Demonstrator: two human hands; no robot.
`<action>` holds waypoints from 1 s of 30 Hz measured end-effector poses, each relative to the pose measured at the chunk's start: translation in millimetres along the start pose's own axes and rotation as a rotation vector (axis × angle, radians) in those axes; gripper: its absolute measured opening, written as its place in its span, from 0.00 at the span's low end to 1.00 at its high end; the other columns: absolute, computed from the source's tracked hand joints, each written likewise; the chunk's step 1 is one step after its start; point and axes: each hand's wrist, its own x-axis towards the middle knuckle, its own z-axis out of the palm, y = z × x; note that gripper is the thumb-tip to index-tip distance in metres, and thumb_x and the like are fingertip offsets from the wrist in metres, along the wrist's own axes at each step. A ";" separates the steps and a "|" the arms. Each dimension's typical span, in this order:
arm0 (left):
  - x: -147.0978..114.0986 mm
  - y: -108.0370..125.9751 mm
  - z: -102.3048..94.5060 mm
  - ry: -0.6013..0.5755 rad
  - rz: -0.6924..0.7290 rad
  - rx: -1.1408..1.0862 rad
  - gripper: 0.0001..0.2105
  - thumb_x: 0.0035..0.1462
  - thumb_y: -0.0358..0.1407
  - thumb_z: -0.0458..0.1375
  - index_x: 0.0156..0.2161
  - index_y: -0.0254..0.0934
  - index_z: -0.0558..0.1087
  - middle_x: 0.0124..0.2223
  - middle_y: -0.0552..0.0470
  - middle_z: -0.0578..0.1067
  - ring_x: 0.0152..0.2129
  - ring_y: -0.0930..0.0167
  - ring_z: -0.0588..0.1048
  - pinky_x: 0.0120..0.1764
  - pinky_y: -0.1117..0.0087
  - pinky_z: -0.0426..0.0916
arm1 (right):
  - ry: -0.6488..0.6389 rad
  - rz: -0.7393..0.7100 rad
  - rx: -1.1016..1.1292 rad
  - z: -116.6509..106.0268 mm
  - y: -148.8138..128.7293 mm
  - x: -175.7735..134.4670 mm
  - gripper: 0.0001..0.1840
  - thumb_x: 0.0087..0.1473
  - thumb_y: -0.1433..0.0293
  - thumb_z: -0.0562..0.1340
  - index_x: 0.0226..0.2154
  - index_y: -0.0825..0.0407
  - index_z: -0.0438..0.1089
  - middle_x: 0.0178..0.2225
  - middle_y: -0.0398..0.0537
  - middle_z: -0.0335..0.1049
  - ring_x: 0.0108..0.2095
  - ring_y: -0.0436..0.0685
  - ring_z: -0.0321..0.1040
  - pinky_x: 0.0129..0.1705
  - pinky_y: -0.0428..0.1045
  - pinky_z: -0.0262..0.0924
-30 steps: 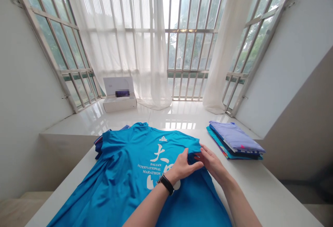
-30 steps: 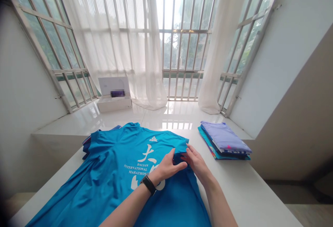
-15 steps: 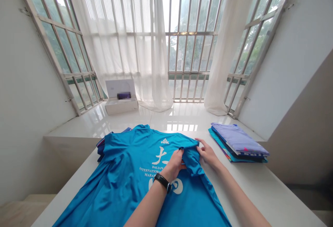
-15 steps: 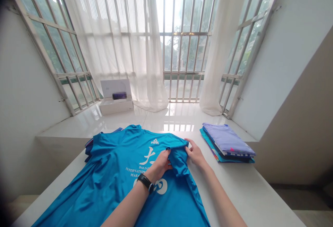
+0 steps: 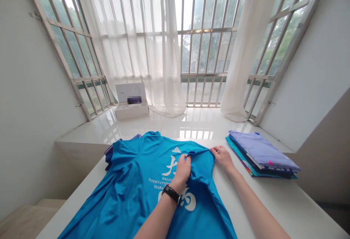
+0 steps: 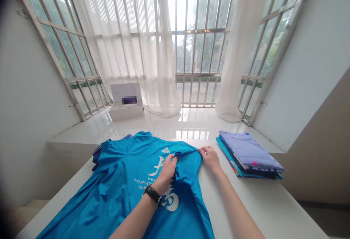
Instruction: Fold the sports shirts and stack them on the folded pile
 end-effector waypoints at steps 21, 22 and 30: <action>-9.1 7.4 -24.3 0.096 0.324 1.188 0.11 0.68 0.36 0.48 0.50 0.37 0.68 0.41 0.44 0.78 0.37 0.63 0.79 0.35 0.68 0.67 | 0.018 0.019 -0.298 1.4 -21.4 -15.3 0.14 0.62 0.58 0.55 0.35 0.49 0.71 0.44 0.49 0.70 0.34 0.55 0.71 0.31 0.49 0.57; -8.2 6.9 -25.1 0.105 0.332 1.190 0.10 0.68 0.36 0.48 0.49 0.38 0.68 0.42 0.44 0.78 0.37 0.63 0.78 0.35 0.69 0.67 | 0.031 0.022 -0.284 0.6 -22.3 -16.7 0.15 0.62 0.58 0.55 0.39 0.49 0.71 0.46 0.50 0.70 0.34 0.55 0.71 0.32 0.49 0.59; -2.8 2.7 -30.8 0.176 0.342 1.205 0.09 0.69 0.36 0.49 0.48 0.37 0.70 0.41 0.44 0.78 0.37 0.62 0.78 0.32 0.69 0.67 | 0.003 -0.001 -0.187 -24.4 -30.0 -93.5 0.21 0.60 0.54 0.54 0.40 0.52 0.73 0.43 0.54 0.74 0.41 0.59 0.73 0.48 0.54 0.66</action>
